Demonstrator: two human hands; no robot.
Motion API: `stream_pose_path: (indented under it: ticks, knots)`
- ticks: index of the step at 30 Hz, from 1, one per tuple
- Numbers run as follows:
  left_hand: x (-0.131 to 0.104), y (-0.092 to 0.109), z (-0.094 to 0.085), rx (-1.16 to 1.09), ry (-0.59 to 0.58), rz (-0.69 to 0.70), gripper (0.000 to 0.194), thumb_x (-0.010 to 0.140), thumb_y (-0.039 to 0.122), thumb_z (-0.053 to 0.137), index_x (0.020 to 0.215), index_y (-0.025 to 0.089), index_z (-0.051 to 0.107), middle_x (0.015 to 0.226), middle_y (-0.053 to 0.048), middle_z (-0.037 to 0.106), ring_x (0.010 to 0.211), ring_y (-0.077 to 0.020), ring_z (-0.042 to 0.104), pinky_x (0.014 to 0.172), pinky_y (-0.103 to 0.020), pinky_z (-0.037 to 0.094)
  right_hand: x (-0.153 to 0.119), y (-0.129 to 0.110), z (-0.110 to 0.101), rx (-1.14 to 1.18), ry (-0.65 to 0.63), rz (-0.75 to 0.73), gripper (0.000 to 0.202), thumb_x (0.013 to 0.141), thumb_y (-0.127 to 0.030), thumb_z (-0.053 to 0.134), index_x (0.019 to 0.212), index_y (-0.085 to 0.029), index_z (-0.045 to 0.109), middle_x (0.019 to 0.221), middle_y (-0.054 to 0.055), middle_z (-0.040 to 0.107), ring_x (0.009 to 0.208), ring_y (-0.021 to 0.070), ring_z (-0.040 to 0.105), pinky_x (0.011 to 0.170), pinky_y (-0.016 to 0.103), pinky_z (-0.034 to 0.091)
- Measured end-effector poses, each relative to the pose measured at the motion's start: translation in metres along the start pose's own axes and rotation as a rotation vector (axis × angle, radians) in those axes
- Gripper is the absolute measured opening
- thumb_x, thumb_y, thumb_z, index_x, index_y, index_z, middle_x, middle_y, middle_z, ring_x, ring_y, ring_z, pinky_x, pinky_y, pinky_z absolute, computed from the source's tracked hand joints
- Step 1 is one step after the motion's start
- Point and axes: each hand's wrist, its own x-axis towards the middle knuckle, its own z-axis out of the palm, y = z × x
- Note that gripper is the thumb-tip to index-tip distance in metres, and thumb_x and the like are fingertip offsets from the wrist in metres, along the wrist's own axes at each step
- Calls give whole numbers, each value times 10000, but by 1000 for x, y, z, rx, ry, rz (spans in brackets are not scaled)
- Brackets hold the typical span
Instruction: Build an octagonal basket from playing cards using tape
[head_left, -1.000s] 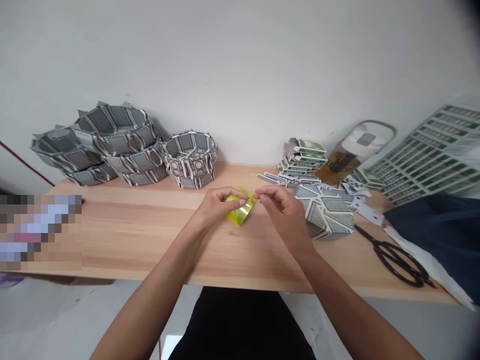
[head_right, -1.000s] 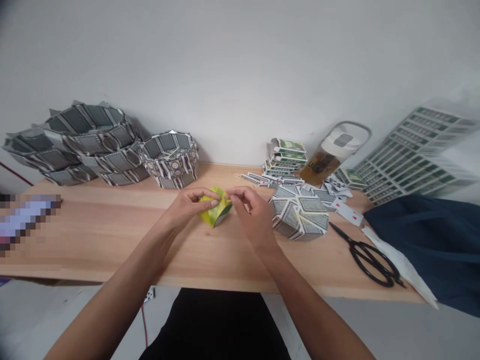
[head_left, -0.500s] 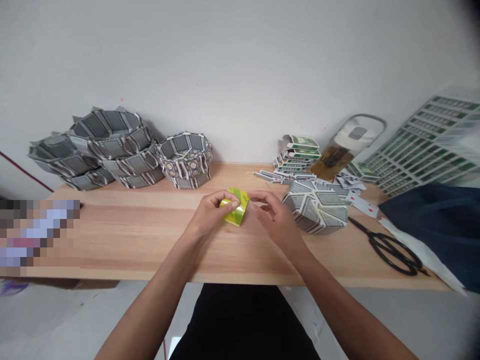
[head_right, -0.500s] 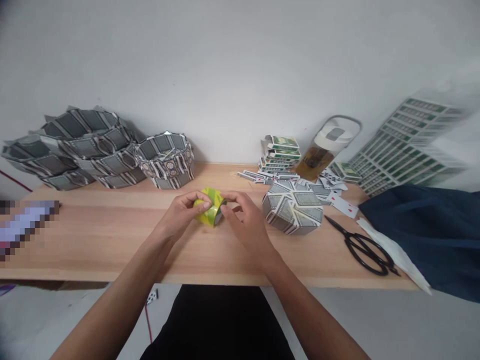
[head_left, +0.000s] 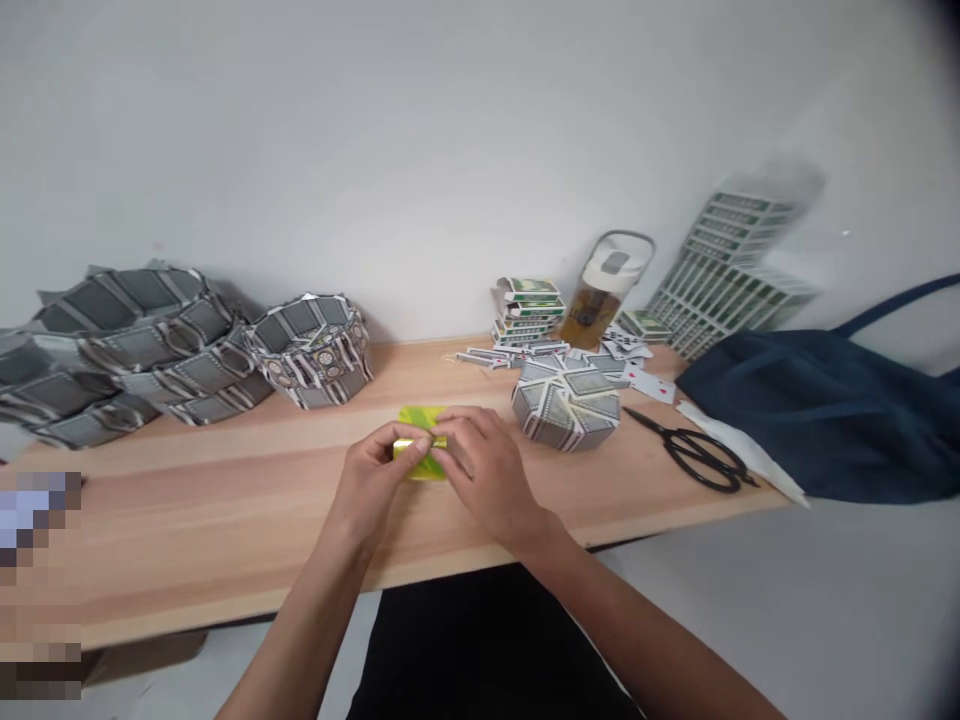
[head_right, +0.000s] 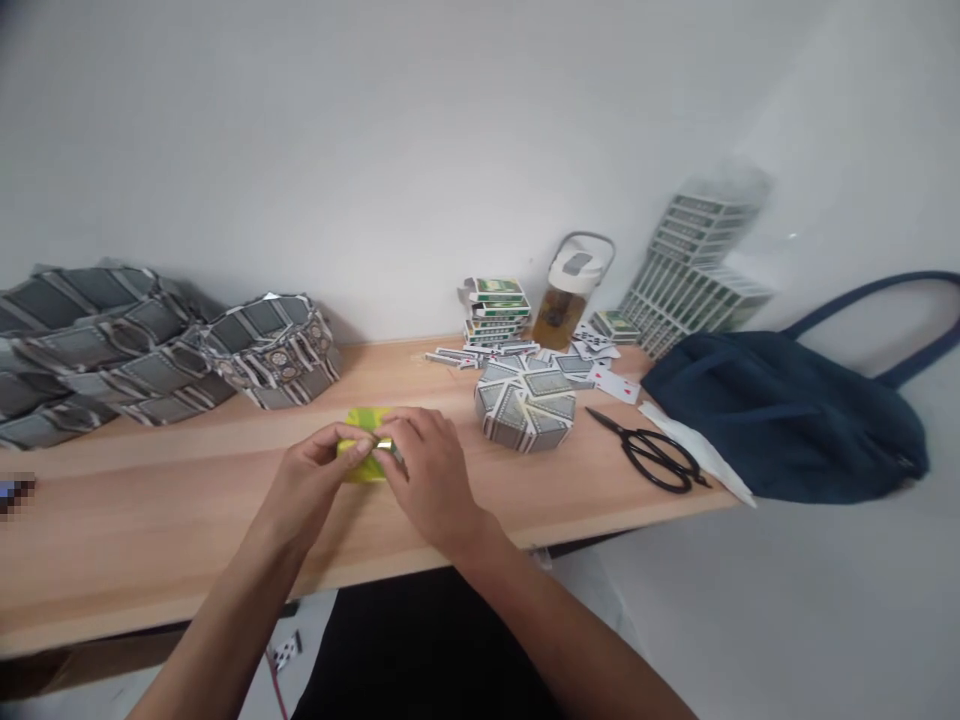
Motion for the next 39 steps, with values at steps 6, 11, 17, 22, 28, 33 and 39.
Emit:
stream_pose_path:
  ticks: [6,11,17,22,28,33,39]
  knots:
    - [-25,2,21,-62,58,-19,180,729,330,755,788,173,692,816,-4,654,765,-132,567,716,-225,460,-11,-4,-14,85,35,48,49,878,-178,590,859,-223,597,957,37,666,936,199,582,851,365,444]
    - [-40,0,35,-127,21,-49,177,745,323,743,843,186,688,896,-18,666,850,-150,590,771,-235,478,-22,-2,-28,71,40,22,106,904,-176,551,817,-231,577,910,30,672,908,195,590,840,360,434]
    - [-54,0,47,32,-61,-79,347,746,292,738,1075,221,650,1055,-35,666,929,-176,614,795,-250,496,-34,1,-46,28,51,24,131,903,-145,537,800,-221,563,882,20,667,893,191,588,829,354,412]
    - [-64,4,65,136,-83,-39,599,741,264,732,1304,290,530,1299,-35,593,1145,-213,573,904,-282,492,-44,4,-62,28,82,4,149,909,-119,502,825,-225,565,887,27,669,888,189,588,826,358,415]
    - [-64,7,83,217,-179,-80,405,732,310,725,1124,219,680,1139,-69,687,1012,-252,641,825,-317,522,-57,4,-88,52,163,13,159,898,-102,505,828,-233,560,881,19,674,897,172,611,836,351,431]
    - [-60,7,94,193,-249,-61,367,771,345,700,1111,209,704,1146,-84,693,1065,-268,618,910,-364,488,-59,4,-107,92,170,113,151,905,-136,503,810,-236,563,884,19,660,913,176,609,831,344,437]
    - [-60,3,100,44,-293,-126,370,793,362,692,1135,222,663,1150,-75,673,948,-207,632,764,-292,517,-52,9,-116,195,170,243,150,905,-202,524,760,-228,551,857,16,648,877,174,608,796,316,451]
